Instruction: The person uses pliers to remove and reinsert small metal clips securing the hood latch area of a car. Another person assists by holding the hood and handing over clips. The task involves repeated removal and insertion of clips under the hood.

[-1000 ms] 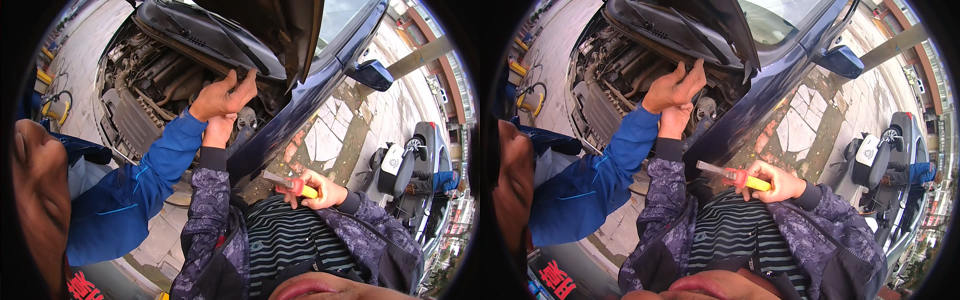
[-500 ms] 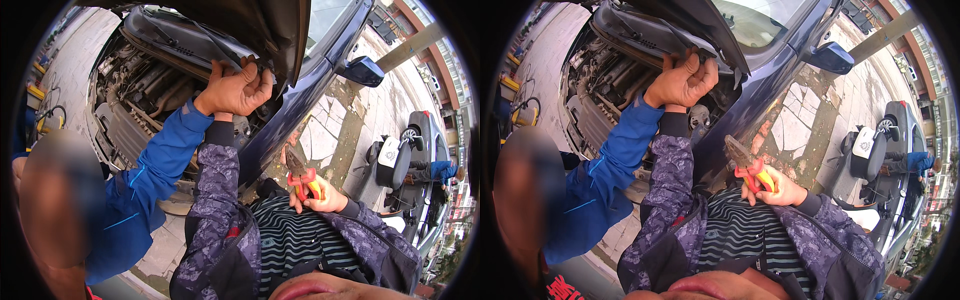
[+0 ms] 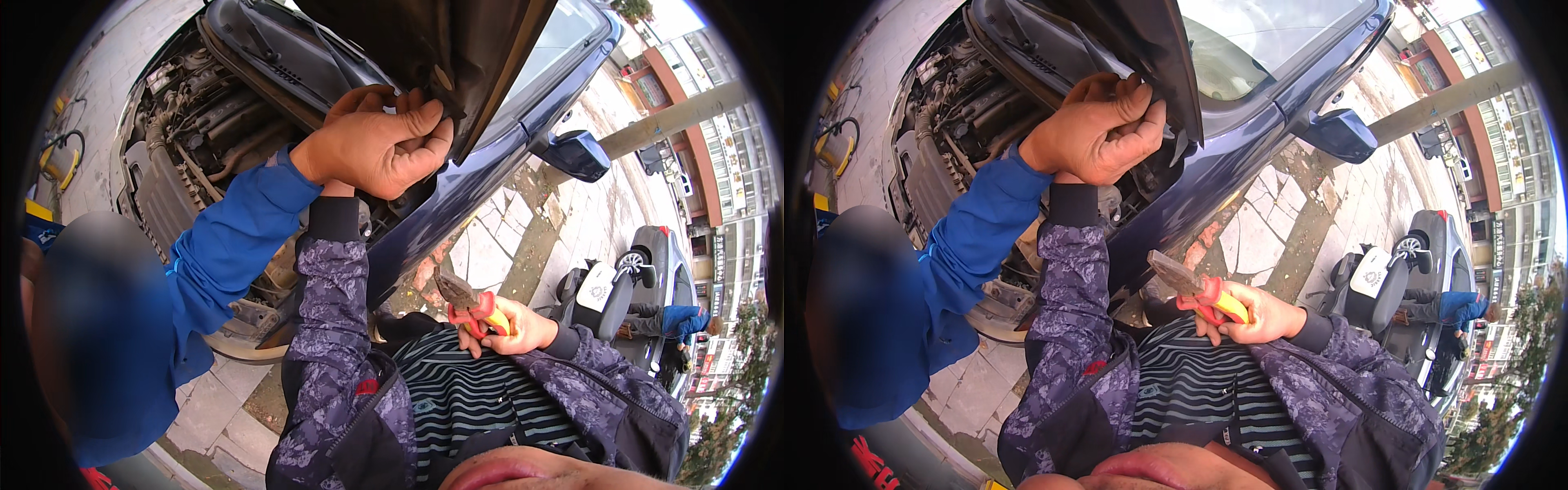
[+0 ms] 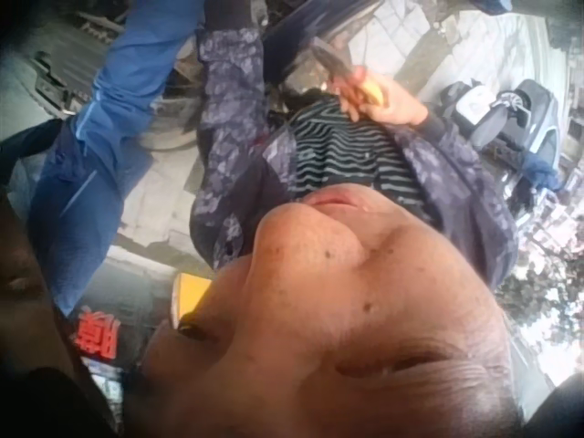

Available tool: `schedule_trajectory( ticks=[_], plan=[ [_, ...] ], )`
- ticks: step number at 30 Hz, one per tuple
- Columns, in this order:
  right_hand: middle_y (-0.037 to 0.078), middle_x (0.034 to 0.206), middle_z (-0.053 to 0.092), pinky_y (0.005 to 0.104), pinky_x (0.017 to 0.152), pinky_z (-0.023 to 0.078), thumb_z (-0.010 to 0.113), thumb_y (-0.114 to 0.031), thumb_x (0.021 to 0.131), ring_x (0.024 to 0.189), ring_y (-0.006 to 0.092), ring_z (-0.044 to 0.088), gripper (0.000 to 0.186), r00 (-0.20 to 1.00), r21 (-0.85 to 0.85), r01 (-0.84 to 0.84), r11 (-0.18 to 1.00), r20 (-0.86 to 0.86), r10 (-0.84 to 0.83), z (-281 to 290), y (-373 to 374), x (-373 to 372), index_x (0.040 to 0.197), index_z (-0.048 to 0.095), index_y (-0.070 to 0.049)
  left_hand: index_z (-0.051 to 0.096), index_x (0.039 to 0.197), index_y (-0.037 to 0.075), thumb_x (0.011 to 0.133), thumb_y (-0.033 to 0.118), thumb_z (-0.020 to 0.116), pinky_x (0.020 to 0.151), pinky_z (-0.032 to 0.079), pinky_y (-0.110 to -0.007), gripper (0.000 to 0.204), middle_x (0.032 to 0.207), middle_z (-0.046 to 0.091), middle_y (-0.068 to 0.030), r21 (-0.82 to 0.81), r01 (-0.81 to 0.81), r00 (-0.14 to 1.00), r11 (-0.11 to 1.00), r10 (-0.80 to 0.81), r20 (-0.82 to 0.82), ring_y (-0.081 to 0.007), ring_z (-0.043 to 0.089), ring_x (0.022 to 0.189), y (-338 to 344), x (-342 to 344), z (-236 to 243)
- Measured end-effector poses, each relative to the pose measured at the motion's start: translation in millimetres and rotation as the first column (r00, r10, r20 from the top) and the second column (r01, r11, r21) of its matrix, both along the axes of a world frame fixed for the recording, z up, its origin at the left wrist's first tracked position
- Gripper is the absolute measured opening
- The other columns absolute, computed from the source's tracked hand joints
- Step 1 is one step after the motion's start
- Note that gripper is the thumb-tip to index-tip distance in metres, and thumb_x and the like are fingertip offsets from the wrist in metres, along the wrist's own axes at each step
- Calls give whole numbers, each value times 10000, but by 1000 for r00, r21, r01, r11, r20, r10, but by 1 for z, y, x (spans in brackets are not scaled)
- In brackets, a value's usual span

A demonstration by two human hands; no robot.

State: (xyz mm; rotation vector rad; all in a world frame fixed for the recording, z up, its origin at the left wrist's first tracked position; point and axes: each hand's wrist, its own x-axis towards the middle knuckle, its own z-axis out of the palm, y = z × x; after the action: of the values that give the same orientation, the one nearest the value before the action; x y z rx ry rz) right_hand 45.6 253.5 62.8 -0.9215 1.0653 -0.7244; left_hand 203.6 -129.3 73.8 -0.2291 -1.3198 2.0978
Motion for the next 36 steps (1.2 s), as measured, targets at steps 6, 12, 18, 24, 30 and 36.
schedule_trajectory(
  ticks=[6, 12, 18, 24, 30, 36],
  plan=[
    [183, 1235, 715, 355, 933, 564, 555, 77, 976, 999, 193, 721, 582, 999, -23, -49, 999, -21, 48, 1, -9, -21, 1551, 497, 2, 699, 989, 10, 1052, 59, 717, 925, 614, -223, 82, 1025, 675, -20, 433, 431, 887, 791, -461, -41, -139, 698, 1010, -6, -5, -3],
    [173, 1226, 720, 357, 936, 575, 555, 75, 984, 995, 191, 721, 569, 995, -30, -82, 996, -63, 80, 2, -24, -30, 1545, 501, -4, 712, 985, -29, 966, -59, 766, 957, 597, -256, 64, 1047, 674, -47, 480, 520, 847, 706, -501, -181, -168, 691, 1065, -6, -7, -19],
    [164, 1256, 713, 351, 946, 573, 542, 89, 983, 1014, 188, 721, 562, 992, 27, -112, 993, -58, 114, 5, -28, -32, 1536, 505, -4, 751, 1062, -39, 941, -38, 785, 989, 620, -268, 125, 1117, 705, -67, 540, 571, 802, 618, -560, -207, -191, 709, 1137, -7, -5, -22],
    [149, 1271, 707, 338, 930, 564, 523, 94, 966, 991, 173, 710, 625, 984, 20, -157, 987, -76, 158, 6, -28, -37, 1582, 487, 0, 744, 1113, -87, 942, -4, 745, 967, 626, -280, 190, 1093, 731, -96, 791, 554, 694, 259, -669, -266, -238, 729, 1118, 9, 10, -22],
    [137, 1277, 704, 320, 912, 555, 513, 84, 955, 952, 155, 700, 684, 986, 15, -138, 990, -91, 138, 5, -23, -39, 1632, 468, 1, 728, 1152, -127, 953, 35, 725, 980, 605, -319, 257, 1028, 754, -135, 662, 311, 941, 682, -317, -115, -267, 723, 1005, 24, 18, -21],
    [135, 1263, 706, 339, 929, 562, 525, 71, 967, 963, 162, 703, 665, 985, -33, -146, 989, -92, 143, -1, -15, -45, 1626, 476, 4, 718, 1124, -147, 978, 37, 699, 986, 606, -324, 236, 1017, 754, -164, 743, 342, 912, 576, -394, -115, -278, 728, 1032, 17, 13, -31]
  ],
)
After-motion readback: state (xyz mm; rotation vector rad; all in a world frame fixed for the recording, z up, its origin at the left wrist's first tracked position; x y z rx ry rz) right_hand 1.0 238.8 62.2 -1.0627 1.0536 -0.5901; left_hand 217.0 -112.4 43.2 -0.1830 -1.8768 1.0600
